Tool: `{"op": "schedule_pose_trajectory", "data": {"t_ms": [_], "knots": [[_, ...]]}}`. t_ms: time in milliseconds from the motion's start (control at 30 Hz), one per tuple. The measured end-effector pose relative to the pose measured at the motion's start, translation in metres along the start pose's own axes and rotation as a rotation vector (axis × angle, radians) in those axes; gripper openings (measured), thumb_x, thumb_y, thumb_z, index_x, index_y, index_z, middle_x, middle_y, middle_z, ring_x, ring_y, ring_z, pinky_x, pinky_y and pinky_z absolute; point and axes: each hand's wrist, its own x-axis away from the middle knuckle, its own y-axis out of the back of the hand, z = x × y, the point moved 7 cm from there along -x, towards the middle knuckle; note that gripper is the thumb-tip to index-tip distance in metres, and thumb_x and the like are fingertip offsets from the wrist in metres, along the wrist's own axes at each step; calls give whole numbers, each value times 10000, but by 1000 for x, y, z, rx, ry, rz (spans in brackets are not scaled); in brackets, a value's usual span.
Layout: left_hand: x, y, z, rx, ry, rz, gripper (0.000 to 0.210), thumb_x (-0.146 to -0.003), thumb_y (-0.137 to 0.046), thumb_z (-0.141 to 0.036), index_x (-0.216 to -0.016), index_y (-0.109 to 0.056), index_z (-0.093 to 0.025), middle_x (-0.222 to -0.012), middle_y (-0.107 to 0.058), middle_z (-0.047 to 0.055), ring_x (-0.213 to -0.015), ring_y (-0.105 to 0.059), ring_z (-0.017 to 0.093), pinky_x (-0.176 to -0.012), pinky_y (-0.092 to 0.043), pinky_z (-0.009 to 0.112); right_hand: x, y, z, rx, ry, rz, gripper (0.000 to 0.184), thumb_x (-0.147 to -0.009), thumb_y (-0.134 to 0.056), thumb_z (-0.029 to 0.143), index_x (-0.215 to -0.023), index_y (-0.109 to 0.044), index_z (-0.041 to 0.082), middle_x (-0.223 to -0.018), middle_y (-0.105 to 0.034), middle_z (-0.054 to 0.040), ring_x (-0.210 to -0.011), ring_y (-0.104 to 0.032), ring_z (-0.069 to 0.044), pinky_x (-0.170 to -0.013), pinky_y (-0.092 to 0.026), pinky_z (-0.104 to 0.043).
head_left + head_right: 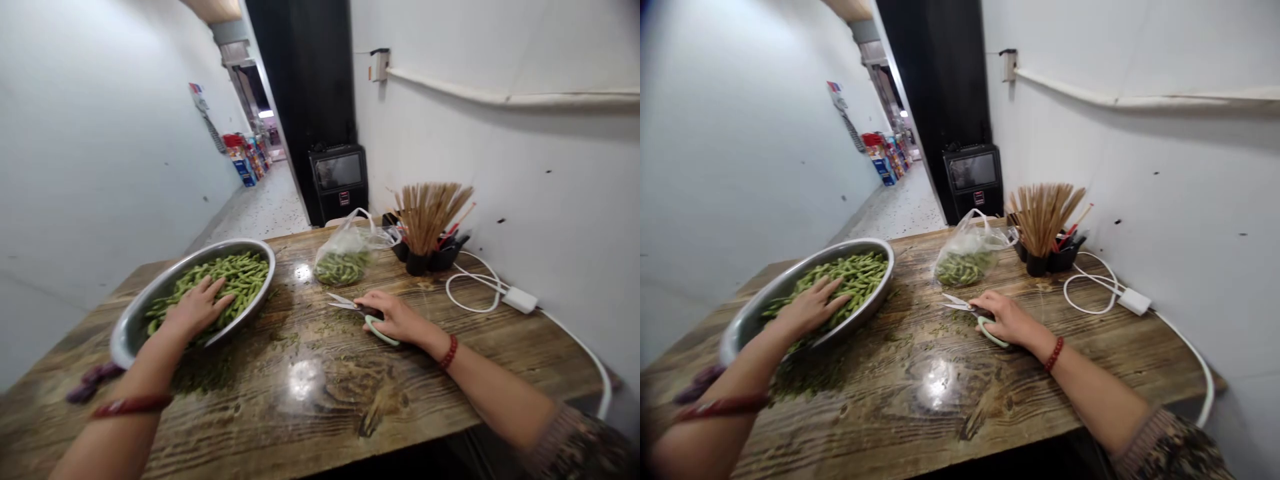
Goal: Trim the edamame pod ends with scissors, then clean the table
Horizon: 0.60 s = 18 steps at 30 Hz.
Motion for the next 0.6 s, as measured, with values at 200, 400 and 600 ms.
{"op": "schedule_pose_trajectory", "data": {"t_ms": [200, 400, 600], "knots": [[84, 50, -78, 418, -219, -456, 460, -836, -463, -517, -1122, -617, -191, -1195, -633, 125, -1162, -548, 302, -1046, -372, 484, -6, 7, -7, -36, -98, -156, 508, -718, -742, 223, -1210, -612, 214, -1041, -606, -67, -801, -587, -154, -739, -499, -291], [122, 4, -213, 1386, -106, 196, 509, -720, -686, -451, -1170, -601, -229, -1198, -638, 115, -1028, -630, 275, -895, -506, 425, -18, 5, 45, -128, -47, -236, 572, -772, -622, 135, -1325, -487, 201, -1180, -570, -101, -1101, -551, -209, -970, -450, -366], [117, -11, -254, 2013, 161, 360, 435, -763, -672, -404, -1163, -590, -255, -1173, -659, 66, -1062, -619, 236, -861, -514, 333, -33, 3, 104, -193, 221, -36, 649, -777, -656, 158, -1380, -418, 189, -1296, -513, -124, -1246, -460, -227, -1063, -388, -393]]}}
